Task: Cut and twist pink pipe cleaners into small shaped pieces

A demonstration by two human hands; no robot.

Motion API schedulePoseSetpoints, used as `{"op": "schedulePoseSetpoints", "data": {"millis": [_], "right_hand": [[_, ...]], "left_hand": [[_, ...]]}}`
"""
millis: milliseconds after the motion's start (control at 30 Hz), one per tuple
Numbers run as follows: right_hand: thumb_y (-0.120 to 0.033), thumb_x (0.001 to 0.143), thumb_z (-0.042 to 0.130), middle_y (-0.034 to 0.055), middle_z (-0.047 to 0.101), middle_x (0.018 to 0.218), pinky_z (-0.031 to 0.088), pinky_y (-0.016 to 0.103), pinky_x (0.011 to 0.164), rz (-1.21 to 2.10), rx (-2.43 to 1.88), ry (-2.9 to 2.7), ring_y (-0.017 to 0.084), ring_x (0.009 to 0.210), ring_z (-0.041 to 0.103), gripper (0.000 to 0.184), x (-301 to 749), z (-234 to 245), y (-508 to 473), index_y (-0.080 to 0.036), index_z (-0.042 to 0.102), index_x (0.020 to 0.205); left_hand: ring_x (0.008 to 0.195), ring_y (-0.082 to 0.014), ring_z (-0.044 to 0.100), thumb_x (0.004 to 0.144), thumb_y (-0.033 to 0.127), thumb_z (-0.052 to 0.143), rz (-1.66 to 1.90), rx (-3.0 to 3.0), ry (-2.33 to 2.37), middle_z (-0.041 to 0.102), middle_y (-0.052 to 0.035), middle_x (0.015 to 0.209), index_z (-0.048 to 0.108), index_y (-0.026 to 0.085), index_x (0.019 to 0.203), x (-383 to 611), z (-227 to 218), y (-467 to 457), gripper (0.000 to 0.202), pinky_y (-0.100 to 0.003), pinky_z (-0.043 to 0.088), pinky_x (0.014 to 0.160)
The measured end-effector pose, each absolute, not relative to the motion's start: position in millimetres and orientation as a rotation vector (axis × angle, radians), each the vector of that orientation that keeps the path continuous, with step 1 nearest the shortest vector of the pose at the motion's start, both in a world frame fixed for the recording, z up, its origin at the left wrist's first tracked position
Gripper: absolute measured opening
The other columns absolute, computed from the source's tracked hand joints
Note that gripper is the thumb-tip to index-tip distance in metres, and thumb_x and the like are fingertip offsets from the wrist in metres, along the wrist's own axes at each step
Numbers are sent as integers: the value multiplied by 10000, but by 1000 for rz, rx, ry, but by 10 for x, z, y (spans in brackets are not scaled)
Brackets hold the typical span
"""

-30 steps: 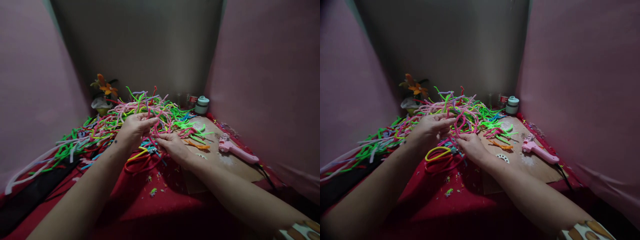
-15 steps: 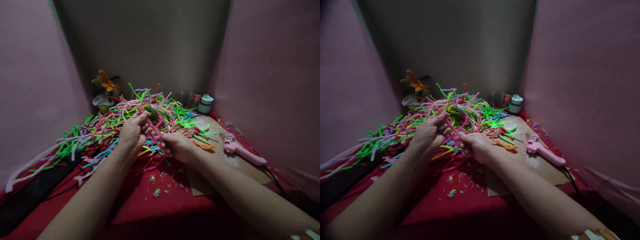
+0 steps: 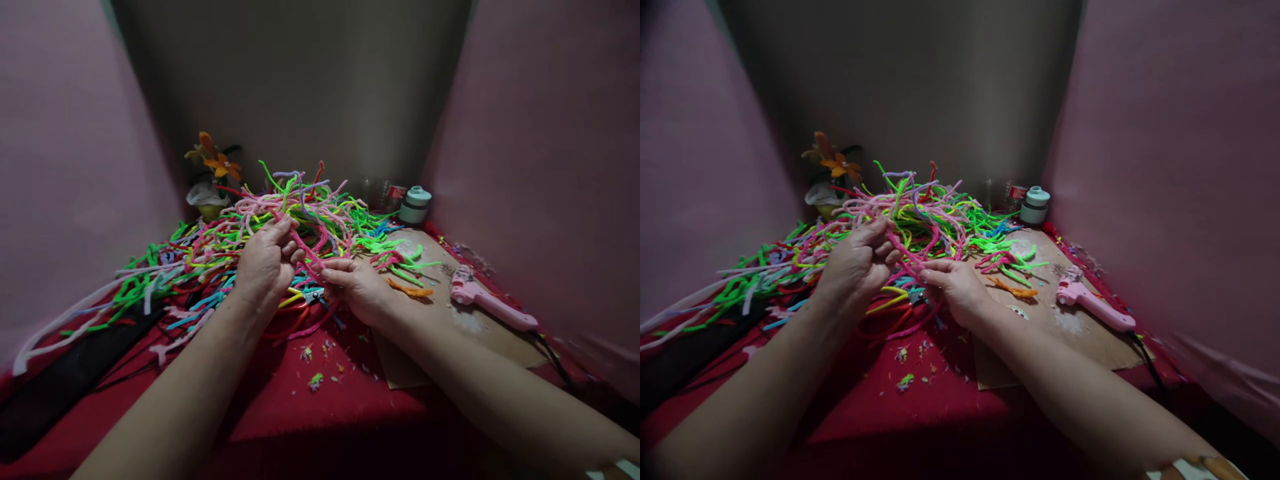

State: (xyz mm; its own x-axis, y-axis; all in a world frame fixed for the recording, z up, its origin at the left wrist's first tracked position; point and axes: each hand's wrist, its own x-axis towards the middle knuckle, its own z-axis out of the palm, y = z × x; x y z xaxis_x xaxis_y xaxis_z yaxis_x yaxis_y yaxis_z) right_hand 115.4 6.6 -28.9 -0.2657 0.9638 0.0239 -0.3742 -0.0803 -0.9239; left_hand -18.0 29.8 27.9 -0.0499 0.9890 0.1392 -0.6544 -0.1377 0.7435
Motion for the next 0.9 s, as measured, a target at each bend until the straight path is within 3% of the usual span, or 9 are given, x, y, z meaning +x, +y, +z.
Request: {"op": "schedulePoseSetpoints", "data": {"millis": [167, 433, 667, 800, 900], "right_hand": [[-291, 701, 650, 23, 651, 636, 378, 205, 383, 1617, -814, -1212, 93, 425, 544, 199, 1132, -277, 15, -130, 645, 818], [-177, 741, 597, 20, 606, 596, 334, 179, 370, 1930, -716, -1050, 67, 413, 485, 81, 1170, -239, 22, -98, 617, 734], [-202, 849, 444, 3, 510, 589, 331, 183, 420, 2192, -593, -761, 62, 456, 415, 213, 1213, -211, 55, -76, 616, 837], [-145, 798, 485, -7, 483, 571, 305, 184, 419, 2133, -569, -740, 64, 460, 379, 109, 1178, -222, 43, -120, 561, 724], [-108, 768, 512, -9, 480, 558, 269, 174, 402, 2120, -619, -783, 53, 447, 354, 68, 1160, -227, 29, -101, 575, 743]], "left_hand": [[331, -26, 275, 764, 64, 519, 1556, 763, 579, 373, 63, 447, 519, 120, 603, -191, 286, 292, 171, -148, 227, 318], [336, -24, 279, 781, 55, 499, 1559, 771, 594, 361, 54, 458, 540, 116, 587, -185, 309, 289, 207, -142, 223, 309], [349, -23, 292, 780, 49, 483, 1571, 800, 562, 393, 46, 485, 550, 102, 608, -202, 306, 279, 192, -152, 243, 325], [349, -30, 293, 784, 47, 487, 1588, 779, 555, 398, 46, 485, 536, 118, 591, -187, 319, 270, 212, -157, 251, 332], [360, -31, 323, 773, 33, 507, 1639, 760, 583, 451, 38, 498, 541, 121, 584, -171, 303, 288, 211, -160, 281, 352]]}}
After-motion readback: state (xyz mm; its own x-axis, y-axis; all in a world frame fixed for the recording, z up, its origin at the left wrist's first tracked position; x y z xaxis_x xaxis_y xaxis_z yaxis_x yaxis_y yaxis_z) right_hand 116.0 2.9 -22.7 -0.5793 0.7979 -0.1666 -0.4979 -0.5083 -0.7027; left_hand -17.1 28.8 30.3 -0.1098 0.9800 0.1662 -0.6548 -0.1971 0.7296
